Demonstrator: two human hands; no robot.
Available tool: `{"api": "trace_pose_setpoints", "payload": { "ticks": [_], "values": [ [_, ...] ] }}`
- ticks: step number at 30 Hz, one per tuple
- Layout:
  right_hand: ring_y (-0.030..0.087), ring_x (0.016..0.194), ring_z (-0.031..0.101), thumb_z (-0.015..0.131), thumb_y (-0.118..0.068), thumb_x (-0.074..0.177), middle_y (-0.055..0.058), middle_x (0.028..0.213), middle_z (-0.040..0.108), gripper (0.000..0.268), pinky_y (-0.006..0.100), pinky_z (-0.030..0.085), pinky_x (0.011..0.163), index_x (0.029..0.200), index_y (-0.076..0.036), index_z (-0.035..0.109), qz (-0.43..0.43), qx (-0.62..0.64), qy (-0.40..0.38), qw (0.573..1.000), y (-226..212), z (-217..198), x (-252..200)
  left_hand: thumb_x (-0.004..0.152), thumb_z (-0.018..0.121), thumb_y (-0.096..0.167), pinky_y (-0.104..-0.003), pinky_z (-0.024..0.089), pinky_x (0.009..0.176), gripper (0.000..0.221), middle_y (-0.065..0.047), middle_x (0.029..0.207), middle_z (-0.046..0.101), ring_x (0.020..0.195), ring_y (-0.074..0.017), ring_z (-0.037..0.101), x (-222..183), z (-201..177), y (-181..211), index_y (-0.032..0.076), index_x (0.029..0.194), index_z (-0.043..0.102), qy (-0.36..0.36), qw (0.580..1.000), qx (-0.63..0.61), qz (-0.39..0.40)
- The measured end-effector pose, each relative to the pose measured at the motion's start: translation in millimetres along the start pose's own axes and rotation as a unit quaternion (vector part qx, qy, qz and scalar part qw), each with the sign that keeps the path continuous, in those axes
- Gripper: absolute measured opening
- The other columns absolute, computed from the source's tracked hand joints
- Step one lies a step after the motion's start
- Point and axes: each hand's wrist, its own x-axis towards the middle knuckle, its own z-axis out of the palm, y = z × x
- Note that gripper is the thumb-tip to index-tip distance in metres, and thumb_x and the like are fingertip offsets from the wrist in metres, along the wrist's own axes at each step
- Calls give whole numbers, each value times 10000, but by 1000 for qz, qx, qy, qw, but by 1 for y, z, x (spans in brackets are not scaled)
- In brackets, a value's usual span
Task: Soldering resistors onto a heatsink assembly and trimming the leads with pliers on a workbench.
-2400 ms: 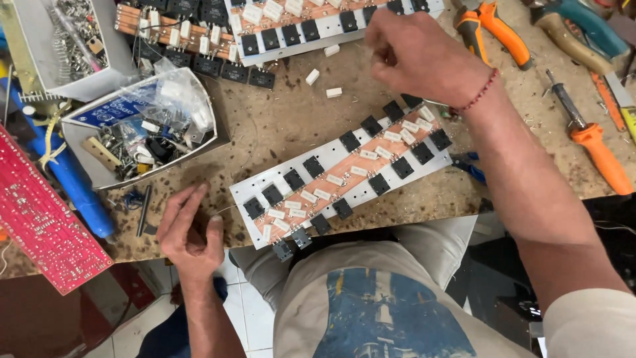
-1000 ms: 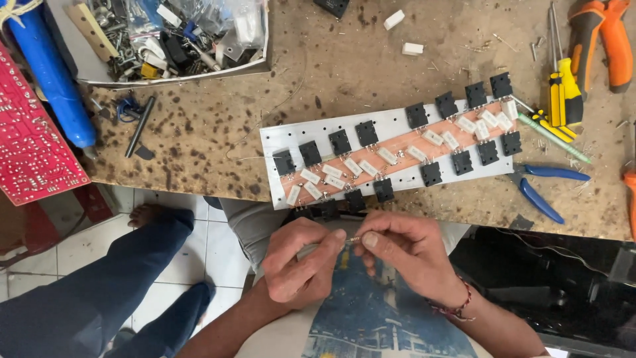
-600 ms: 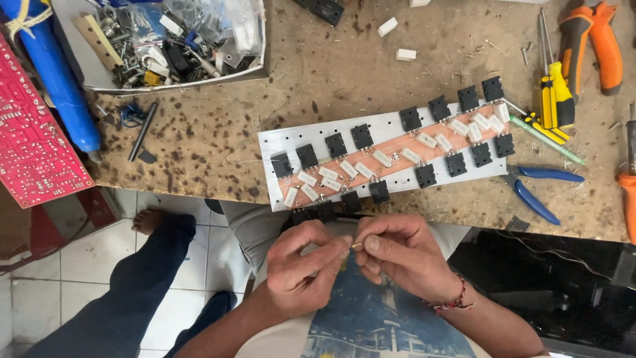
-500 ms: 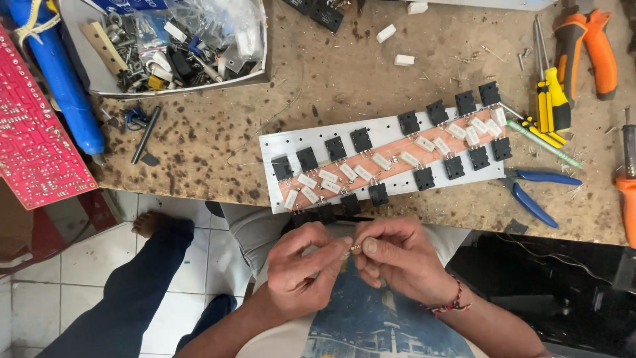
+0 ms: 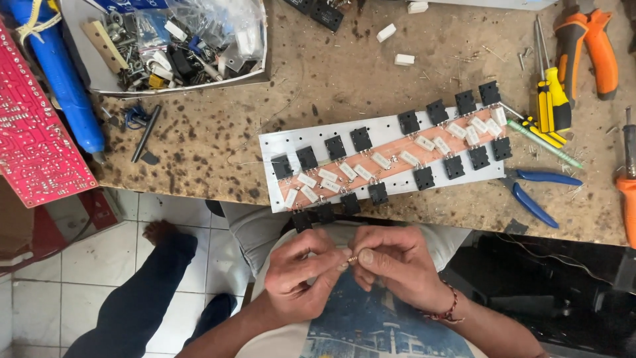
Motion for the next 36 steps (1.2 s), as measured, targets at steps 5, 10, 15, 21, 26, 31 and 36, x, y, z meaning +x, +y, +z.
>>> {"api": "trace_pose_setpoints", "payload": {
  "ticks": [5,10,15,21,26,31,36],
  "values": [
    [210,579,558,672,-37,997,170,815,603,124,299,532,493,1028,70,727,-24,-70,0,997,0,2,1,955,696,12,-355,524,624,134,-141,886,617,687,-243,623,5,-1,2,-11,1087,690,4,1000,19,4],
    [189,610,542,601,-186,1040,59,751,614,173,362,467,578,946,-77,697,-108,-389,-7,915,-8,3,4,1001,613,63,-473,339,562,128,-189,822,569,601,-308,463,2,-4,5,-33,1077,650,-66,991,116,-16],
    [206,559,452,571,-104,1021,51,684,502,165,356,359,540,861,-75,602,-83,-512,-32,854,-46,-6,-8,964,636,-5,-481,236,617,176,-182,898,475,616,-297,337,-1,-1,-5,-40,1129,588,-150,979,133,30],
    [322,963,656,663,-166,1012,181,1091,716,241,392,549,850,1136,37,701,-169,-836,133,504,-111,-73,-41,917,699,6,-443,413,565,154,-201,864,596,599,-282,542,4,-1,-1,-50,1059,681,-16,979,197,39],
    [439,1369,589,636,-419,975,223,1520,581,692,571,528,1014,1533,-18,552,-59,-933,75,347,-129,-154,-64,934,652,-16,-366,483,556,74,-178,827,615,607,-261,582,27,-5,10,-88,940,665,6,976,215,37],
    [347,1176,660,636,-257,1061,182,1346,667,428,445,542,968,1395,9,671,-98,-962,41,253,-138,-168,-68,957,652,6,-359,454,566,91,-145,807,573,627,-241,540,29,-6,7,-82,975,664,2,978,207,26],
    [503,1066,607,383,-11,1146,410,1199,596,321,553,515,1004,1350,210,493,-184,-826,140,514,-125,-144,-85,972,655,33,-379,456,582,103,-134,837,569,645,-234,527,21,-5,3,-61,1012,661,15,982,186,14]
  ]
}}
